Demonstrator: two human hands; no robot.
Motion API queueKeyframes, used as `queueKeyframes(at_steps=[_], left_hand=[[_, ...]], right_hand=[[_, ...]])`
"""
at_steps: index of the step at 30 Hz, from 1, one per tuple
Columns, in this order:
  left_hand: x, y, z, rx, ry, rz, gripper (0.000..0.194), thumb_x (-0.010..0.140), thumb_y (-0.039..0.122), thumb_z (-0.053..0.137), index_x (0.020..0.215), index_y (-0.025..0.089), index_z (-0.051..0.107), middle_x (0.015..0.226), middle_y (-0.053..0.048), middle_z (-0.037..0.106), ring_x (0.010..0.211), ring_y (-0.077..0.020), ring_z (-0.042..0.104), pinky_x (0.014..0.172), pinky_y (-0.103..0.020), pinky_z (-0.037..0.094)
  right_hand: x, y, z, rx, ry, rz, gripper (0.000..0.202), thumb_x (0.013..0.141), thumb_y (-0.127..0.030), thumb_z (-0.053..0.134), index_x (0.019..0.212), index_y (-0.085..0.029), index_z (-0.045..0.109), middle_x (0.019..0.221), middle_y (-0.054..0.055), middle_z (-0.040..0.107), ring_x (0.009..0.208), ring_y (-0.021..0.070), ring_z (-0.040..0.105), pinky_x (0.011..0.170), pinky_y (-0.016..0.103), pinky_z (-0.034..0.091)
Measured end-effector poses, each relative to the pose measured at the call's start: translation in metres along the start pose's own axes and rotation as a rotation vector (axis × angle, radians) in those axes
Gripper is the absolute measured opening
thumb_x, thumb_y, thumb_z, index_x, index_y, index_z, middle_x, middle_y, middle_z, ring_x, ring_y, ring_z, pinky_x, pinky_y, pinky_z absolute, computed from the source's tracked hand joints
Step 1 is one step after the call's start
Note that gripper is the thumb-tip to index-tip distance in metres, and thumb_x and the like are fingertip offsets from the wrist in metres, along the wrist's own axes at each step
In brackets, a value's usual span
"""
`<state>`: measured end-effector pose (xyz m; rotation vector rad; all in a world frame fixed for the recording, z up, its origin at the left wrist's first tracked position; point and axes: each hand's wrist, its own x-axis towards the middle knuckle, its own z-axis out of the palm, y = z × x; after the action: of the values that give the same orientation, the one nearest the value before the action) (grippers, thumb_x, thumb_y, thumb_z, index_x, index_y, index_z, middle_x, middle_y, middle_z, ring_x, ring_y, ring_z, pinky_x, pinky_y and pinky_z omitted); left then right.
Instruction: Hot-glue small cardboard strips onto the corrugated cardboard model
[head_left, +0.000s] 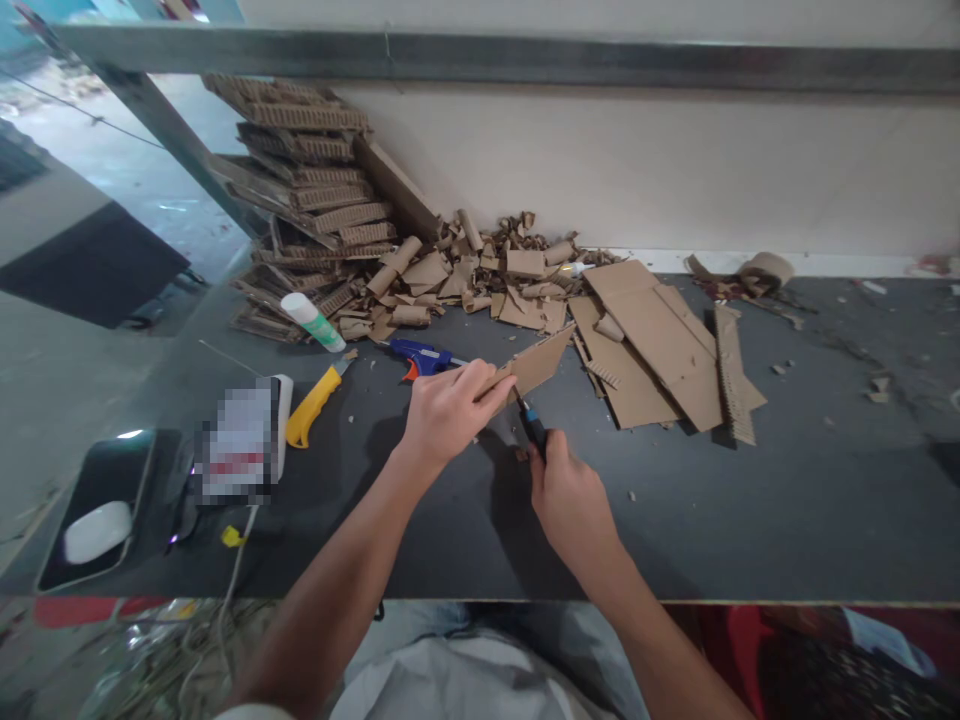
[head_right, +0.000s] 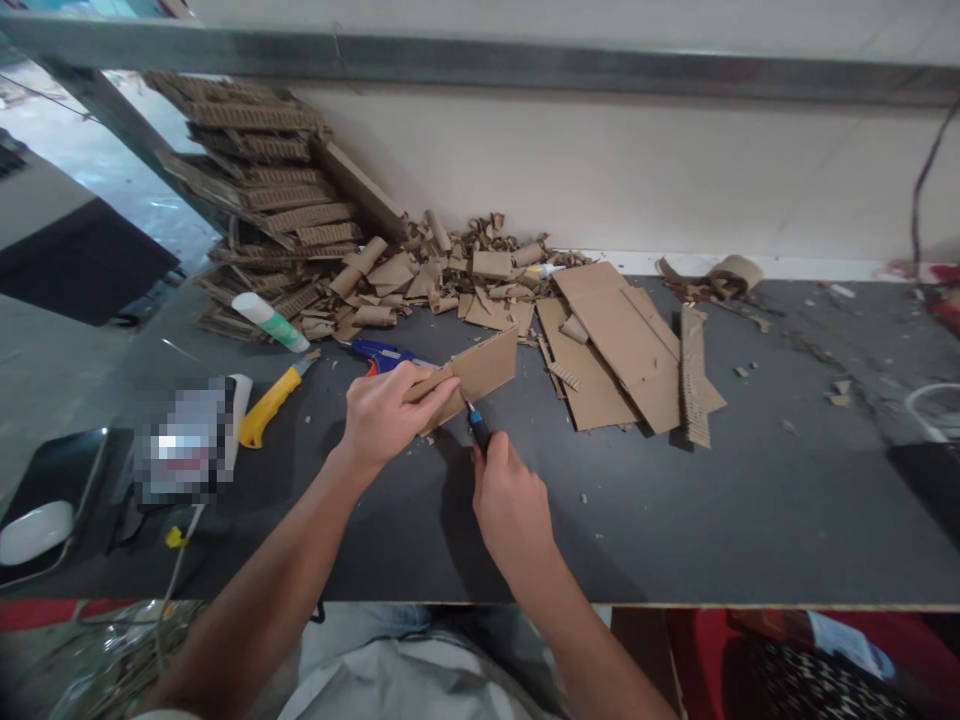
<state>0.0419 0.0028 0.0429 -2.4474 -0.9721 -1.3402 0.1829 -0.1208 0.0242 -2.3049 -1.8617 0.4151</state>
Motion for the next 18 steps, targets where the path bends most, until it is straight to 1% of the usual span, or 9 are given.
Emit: queueKeyframes(at_steps=[3, 10, 14, 18], left_hand=[[0.0021, 0.0026, 0.0, 0.002, 0.015, -0.01, 0.026, 0.089, 0.029, 0.069, 0.073, 0.021, 0.051, 0.059, 0.004, 0.066, 0.049, -0.0099, 0.064, 0.046, -0.02, 0.042], [0.0037, 0.0001, -0.0002, -0.024, 0.03, -0.028, 0.024, 0.087, 0.028, 0.073, 0.075, 0.021, 0.053, 0.063, 0.004, 0.07, 0.051, -0.0107, 0.066, 0.047, -0.019, 0.045], [0.0006, -0.0004, 0.0016, -0.047, 0.028, -0.036, 0.023, 0.086, 0.029, 0.073, 0.074, 0.021, 0.055, 0.067, 0.003, 0.072, 0.053, -0.011, 0.068, 0.051, -0.019, 0.049], [-0.0001, -0.0013, 0.0026, -0.029, 0.028, -0.064, 0.024, 0.086, 0.031, 0.074, 0.074, 0.02, 0.056, 0.064, 0.003, 0.07, 0.051, -0.0101, 0.066, 0.052, -0.018, 0.049]], right_hand=[[0.0002, -0.0016, 0.0018, -0.028, 0.004, 0.01, 0.014, 0.103, -0.025, 0.044, 0.09, -0.02, 0.042, 0.068, 0.002, 0.064, 0.052, 0.0167, 0.062, 0.049, 0.027, 0.013], [0.0023, -0.008, 0.006, -0.08, -0.027, 0.048, 0.016, 0.104, -0.027, 0.044, 0.089, -0.022, 0.04, 0.077, 0.006, 0.07, 0.062, 0.0218, 0.07, 0.048, 0.029, 0.015], [0.0005, -0.0062, 0.0079, -0.101, -0.048, 0.044, 0.018, 0.105, -0.029, 0.044, 0.088, -0.022, 0.039, 0.076, 0.004, 0.07, 0.062, 0.0218, 0.071, 0.047, 0.029, 0.016], [-0.0027, -0.006, 0.0047, -0.131, -0.074, 0.036, 0.018, 0.105, -0.027, 0.045, 0.089, -0.022, 0.04, 0.077, 0.005, 0.07, 0.064, 0.0225, 0.073, 0.047, 0.029, 0.017]])
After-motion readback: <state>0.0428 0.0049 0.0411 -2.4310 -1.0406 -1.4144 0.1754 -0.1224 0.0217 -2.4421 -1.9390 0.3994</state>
